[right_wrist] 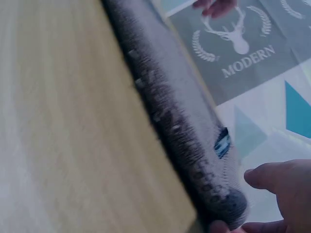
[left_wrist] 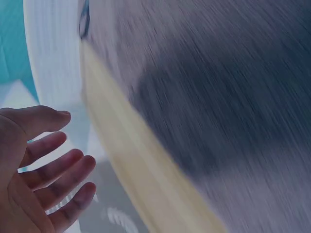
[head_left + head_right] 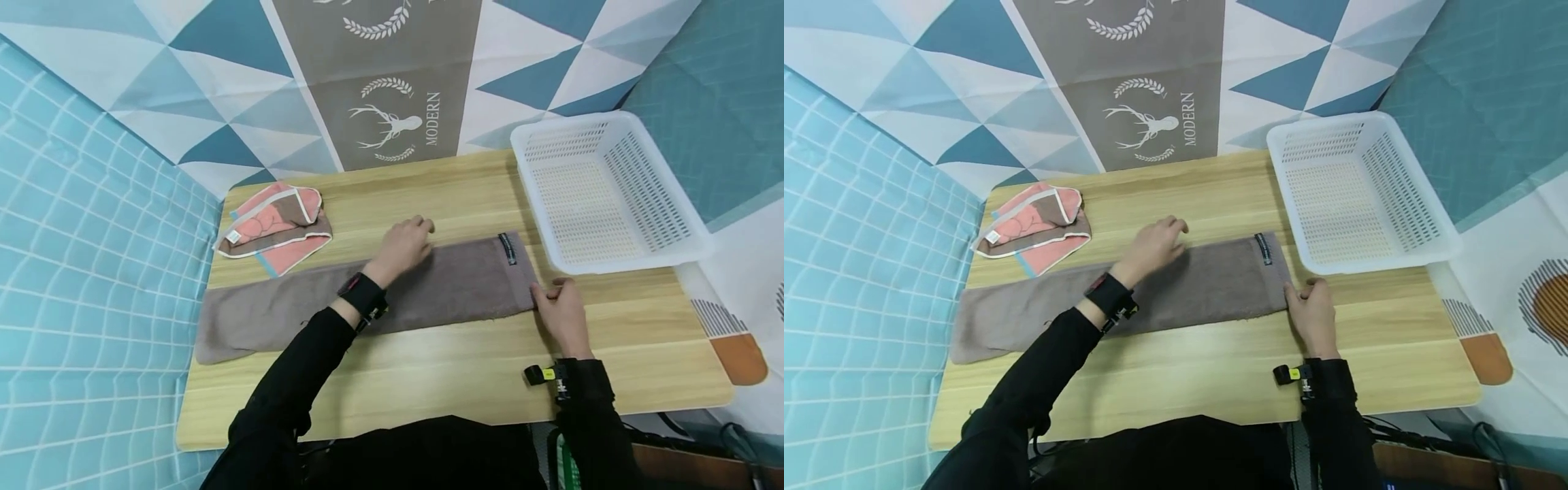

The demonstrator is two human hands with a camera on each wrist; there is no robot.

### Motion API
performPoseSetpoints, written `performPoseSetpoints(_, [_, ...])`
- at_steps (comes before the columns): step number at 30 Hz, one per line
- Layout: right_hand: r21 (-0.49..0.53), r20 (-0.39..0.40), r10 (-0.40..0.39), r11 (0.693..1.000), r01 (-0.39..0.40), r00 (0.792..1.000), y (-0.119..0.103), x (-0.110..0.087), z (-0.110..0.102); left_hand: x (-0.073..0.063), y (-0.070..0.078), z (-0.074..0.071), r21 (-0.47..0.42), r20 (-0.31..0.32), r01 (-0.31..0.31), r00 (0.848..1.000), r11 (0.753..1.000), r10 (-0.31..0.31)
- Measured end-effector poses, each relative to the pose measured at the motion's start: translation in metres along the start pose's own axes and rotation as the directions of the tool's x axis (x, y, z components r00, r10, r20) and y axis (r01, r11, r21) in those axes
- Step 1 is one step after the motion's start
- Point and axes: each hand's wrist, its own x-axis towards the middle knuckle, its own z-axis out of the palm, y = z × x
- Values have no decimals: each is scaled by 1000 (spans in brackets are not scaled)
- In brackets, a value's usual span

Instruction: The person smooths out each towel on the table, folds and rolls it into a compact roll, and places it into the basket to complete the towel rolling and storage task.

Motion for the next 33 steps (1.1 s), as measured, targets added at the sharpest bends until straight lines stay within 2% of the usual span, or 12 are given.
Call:
performPoseSetpoints(5, [37,65,17,999,-19,998,0,-1,-4,22,39,18,45,74,-127,990,991,124])
performPoseSetpoints(9, [68,117,31,997,-39,993,0,-3,-1,29,68,37,3,135,-190,973,982,187])
performPoseSetpoints(12, [116,154,18,993,-36,988,-1,-2,0,36,86,48,-98,146,-192,968,977,205])
performPoseSetpoints(14, [149,161,-17,989,-8,987,-3,-1,1,42,95,51,-218,158,-121,975,968,158])
performPoseSetpoints(15, [159,154,-35,987,11,987,-5,0,2,44,99,52,-297,172,-70,977,952,126])
performPoseSetpoints(16, [168,146,-53,985,28,988,-6,1,3,47,102,53,-381,186,-13,978,925,91])
performPoseSetpoints(19, [183,109,-88,981,67,990,-8,1,9,51,114,58,-587,252,171,967,791,-21])
performPoseSetpoints(21, [192,95,-92,979,72,991,-10,-1,14,54,120,62,-666,283,253,956,702,-75])
performPoseSetpoints(23, [208,96,-93,975,71,991,-13,-4,17,56,124,63,-696,294,299,948,653,-120])
performPoseSetpoints(26, [227,104,-120,969,94,987,-18,-7,21,60,126,62,-705,270,323,945,631,-182])
performPoseSetpoints(30, [207,104,-200,962,175,974,-20,-8,24,66,125,63,-706,215,309,951,637,-222])
performPoseSetpoints(33, [171,105,-235,962,215,966,-19,-7,25,68,123,68,-728,196,313,948,610,-252])
